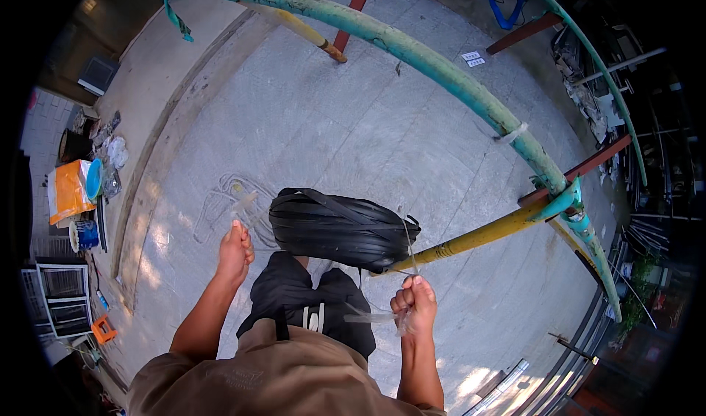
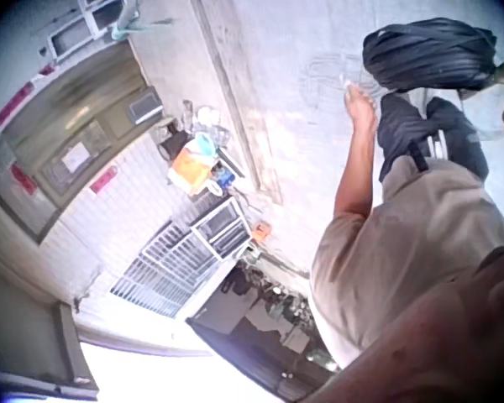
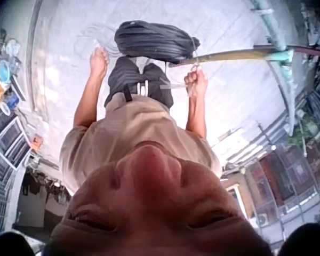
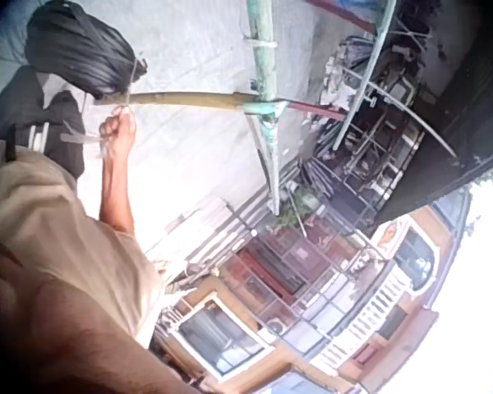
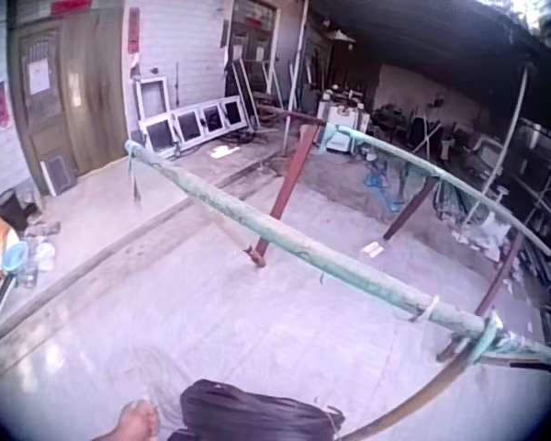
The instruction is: The person uses a caulking gun to apply sealant to a metal structure, then uses shears to cut a length of rubber molding from a coil.
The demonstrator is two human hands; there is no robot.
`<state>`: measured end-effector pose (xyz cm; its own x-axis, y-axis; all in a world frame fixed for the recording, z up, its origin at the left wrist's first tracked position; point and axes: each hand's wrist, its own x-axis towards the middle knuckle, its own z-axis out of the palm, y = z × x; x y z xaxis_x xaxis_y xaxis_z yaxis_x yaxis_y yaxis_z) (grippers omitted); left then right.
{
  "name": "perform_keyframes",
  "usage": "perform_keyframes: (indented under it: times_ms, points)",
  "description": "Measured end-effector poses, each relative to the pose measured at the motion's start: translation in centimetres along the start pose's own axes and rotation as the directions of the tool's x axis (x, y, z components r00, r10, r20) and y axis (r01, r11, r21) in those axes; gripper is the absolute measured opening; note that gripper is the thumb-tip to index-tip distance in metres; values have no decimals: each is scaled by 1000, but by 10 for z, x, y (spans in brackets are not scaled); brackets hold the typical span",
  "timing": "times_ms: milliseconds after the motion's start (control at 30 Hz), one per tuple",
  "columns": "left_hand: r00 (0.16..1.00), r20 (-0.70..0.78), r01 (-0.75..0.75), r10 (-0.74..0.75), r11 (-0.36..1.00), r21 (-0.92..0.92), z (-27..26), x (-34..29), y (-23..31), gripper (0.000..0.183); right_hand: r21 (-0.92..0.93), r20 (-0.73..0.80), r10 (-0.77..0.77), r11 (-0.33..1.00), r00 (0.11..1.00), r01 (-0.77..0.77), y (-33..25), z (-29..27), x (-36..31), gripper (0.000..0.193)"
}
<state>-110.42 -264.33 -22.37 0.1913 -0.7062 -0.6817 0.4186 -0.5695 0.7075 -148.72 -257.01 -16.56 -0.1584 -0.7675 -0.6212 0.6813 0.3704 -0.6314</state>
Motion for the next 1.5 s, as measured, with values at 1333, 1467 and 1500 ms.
perform_keyframes:
  times_ms: [1333,1467,1500]
  points:
    - [910,198,-413,363,781,468,380,716,-135,46,-524,-363,-32,833,931,-176,-96,-78,887,23]
    - [862,196,-499,467,714,492,424,758,-136,46,-600,-394,-99,781,914,-174,-126,-95,924,21]
    - [886,167,-459,433,760,461,433,762,-132,46,-603,-412,-139,782,901,-155,-127,-99,931,20]
